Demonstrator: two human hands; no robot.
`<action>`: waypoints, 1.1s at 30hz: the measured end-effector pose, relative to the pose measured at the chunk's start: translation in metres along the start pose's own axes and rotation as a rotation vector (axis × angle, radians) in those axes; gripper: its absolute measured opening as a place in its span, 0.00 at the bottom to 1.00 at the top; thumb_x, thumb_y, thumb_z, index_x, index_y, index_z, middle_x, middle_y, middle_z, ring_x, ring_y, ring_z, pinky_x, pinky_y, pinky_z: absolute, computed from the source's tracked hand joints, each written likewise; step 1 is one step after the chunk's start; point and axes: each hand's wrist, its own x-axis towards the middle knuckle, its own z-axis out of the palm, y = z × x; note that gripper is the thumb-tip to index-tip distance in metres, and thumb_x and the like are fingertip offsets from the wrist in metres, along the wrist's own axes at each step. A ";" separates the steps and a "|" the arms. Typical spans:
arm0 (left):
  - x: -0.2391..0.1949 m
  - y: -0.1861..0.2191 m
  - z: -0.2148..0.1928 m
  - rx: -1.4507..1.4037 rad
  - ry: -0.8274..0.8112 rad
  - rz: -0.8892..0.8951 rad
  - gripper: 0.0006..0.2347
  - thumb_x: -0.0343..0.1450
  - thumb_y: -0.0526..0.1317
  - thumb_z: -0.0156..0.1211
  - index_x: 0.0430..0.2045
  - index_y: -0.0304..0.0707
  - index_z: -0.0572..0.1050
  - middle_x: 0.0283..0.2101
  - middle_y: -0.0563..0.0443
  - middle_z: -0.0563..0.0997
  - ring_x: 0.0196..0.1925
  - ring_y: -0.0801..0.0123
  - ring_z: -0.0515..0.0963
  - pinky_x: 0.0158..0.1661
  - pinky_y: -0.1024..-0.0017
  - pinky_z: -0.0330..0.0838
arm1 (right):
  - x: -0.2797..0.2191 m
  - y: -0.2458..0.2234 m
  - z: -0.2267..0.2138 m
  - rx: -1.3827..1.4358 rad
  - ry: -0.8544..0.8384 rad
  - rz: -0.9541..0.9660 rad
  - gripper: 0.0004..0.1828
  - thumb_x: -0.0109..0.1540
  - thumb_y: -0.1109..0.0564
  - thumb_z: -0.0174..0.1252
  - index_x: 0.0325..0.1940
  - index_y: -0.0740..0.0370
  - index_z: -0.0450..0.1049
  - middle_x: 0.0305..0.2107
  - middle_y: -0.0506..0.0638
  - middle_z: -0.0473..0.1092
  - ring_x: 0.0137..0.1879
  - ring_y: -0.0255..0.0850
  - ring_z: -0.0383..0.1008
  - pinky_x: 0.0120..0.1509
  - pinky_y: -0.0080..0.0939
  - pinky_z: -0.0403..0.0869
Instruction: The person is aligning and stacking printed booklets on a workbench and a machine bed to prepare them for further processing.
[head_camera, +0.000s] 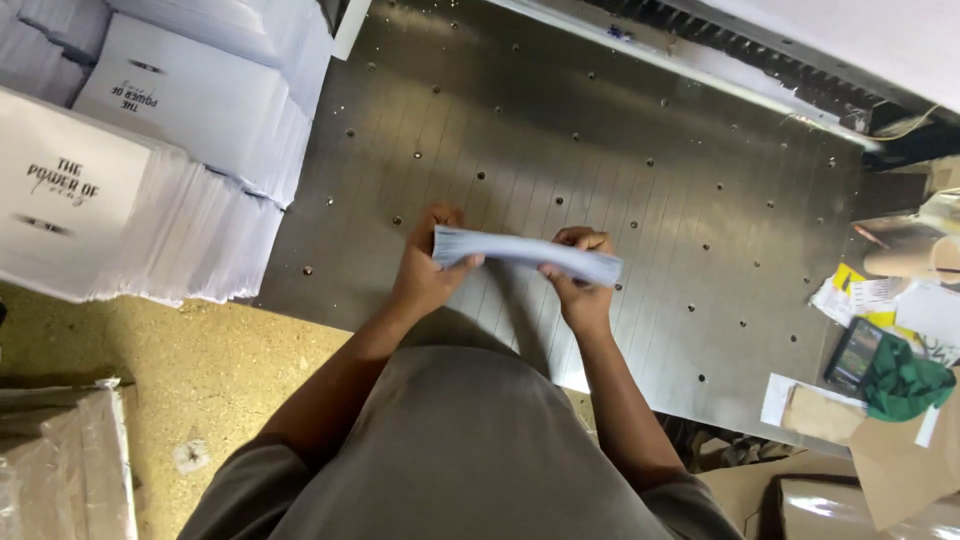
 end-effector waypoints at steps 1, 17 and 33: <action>0.004 -0.001 -0.006 0.001 -0.045 0.035 0.16 0.66 0.34 0.76 0.39 0.40 0.69 0.40 0.48 0.75 0.42 0.63 0.78 0.46 0.63 0.72 | 0.004 0.000 0.005 0.155 -0.064 0.027 0.28 0.55 0.64 0.75 0.42 0.57 0.59 0.41 0.56 0.70 0.50 0.45 0.71 0.57 0.44 0.68; 0.002 -0.005 -0.022 -0.031 -0.202 -0.104 0.35 0.74 0.46 0.65 0.74 0.37 0.51 0.77 0.40 0.57 0.80 0.59 0.51 0.79 0.55 0.34 | 0.029 -0.046 0.018 0.061 -0.086 0.280 0.07 0.69 0.66 0.57 0.42 0.64 0.64 0.42 0.57 0.73 0.57 0.45 0.72 0.69 0.45 0.66; 0.050 -0.064 -0.007 0.039 -0.001 -0.175 0.16 0.69 0.36 0.72 0.47 0.33 0.73 0.40 0.45 0.80 0.41 0.61 0.81 0.45 0.61 0.75 | 0.059 0.018 0.018 -0.011 0.084 0.147 0.24 0.56 0.60 0.77 0.40 0.61 0.65 0.39 0.58 0.73 0.46 0.45 0.75 0.52 0.44 0.69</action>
